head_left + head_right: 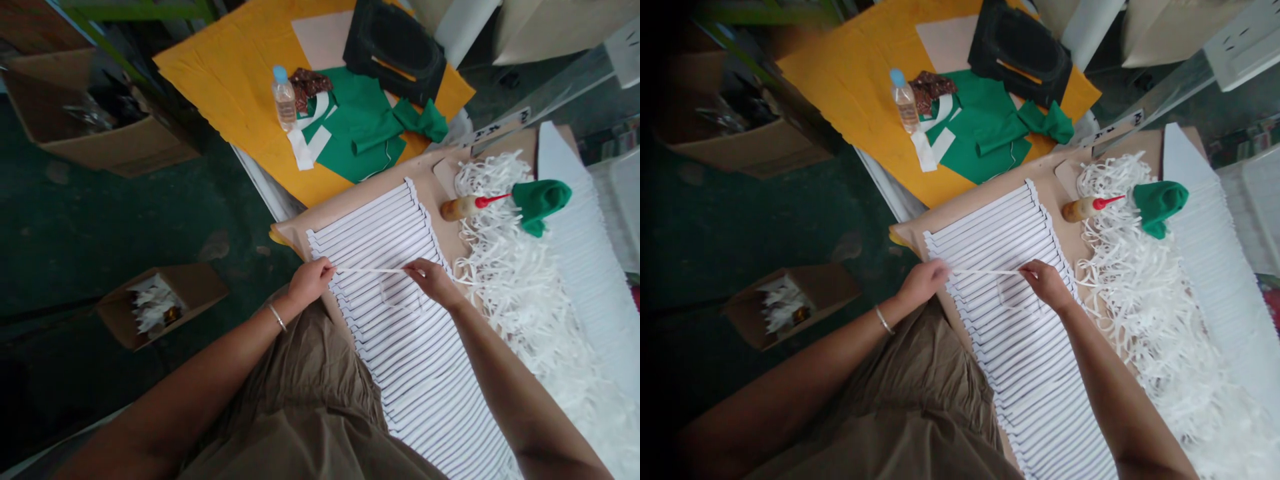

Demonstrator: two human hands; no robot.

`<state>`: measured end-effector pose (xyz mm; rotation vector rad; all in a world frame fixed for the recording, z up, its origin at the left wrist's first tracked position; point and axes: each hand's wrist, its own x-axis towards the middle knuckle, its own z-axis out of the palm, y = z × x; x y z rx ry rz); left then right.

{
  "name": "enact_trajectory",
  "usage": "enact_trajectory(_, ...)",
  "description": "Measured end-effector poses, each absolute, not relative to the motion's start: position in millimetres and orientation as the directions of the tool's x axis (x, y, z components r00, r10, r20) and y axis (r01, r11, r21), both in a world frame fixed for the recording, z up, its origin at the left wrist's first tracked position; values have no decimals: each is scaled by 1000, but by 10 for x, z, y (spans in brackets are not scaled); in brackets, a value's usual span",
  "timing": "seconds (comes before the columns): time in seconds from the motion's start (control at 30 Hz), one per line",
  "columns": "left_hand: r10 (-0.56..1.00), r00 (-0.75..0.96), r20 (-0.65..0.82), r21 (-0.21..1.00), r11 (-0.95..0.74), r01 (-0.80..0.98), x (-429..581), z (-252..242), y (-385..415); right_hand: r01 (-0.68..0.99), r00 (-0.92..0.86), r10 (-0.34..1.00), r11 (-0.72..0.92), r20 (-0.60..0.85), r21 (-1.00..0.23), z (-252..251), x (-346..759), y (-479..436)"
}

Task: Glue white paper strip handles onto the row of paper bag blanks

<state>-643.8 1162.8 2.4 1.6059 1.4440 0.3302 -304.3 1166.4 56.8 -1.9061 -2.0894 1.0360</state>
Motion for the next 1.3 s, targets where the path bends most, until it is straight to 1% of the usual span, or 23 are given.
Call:
enact_trajectory(0.13, 880, 218, -421, 790, 238, 565, -6544, -60, 11570, 881, -83, 932, -98, -354, -463, 524, -2976, 11935)
enact_trajectory(0.27, 865, 120, -488, 774, 364, 519, -6558, -97, 11561, 888, -112, 921, -76, -373, -453, 492, -2936, 12223)
enact_trajectory(0.33, 861, 78, -502, 761, 397, 514, -6552, -97, 11579, 892, -87, 922, -96, -377, -441, 485, -2908, 12356)
enact_trajectory(0.47, 857, 62, -511, 754, 412, 512, -6502, -91, 11643, 907, -6, 918, -162, -397, -388, 471, -2842, 12598)
enact_trajectory(0.57, 872, -29, -489, 716, 420, 558, -6427, -107, 11697, 898, 32, 909, -209, -416, -386, 434, -2786, 12762)
enact_trajectory(0.67, 871, -117, -477, 647, 438, 624, -6354, -135, 11747, 898, 83, 923, -232, -376, -373, 371, -2723, 12910)
enact_trajectory(0.73, 864, -123, -489, 618, 443, 649, -6320, -146, 11776, 897, 95, 937, -227, -335, -379, 320, -2685, 12998)
enact_trajectory(0.87, 857, -118, -501, 581, 435, 688, -6281, -140, 11813, 850, 98, 940, -250, -327, -464, 217, -2651, 13144)
enact_trajectory(0.93, 856, -133, -500, 565, 438, 699, -6266, -133, 11820, 838, 114, 948, -253, -298, -483, 173, -2658, 13204)
enact_trajectory(1.1, 851, -166, -499, 551, 459, 697, -6236, -132, 11821, 859, 157, 967, -233, -199, -456, 86, -2688, 13327)
enact_trajectory(1.3, 851, -164, -500, 535, 452, 713, -6228, -138, 11829, 856, 151, 965, -235, -213, -460, -1, -2720, 13396)
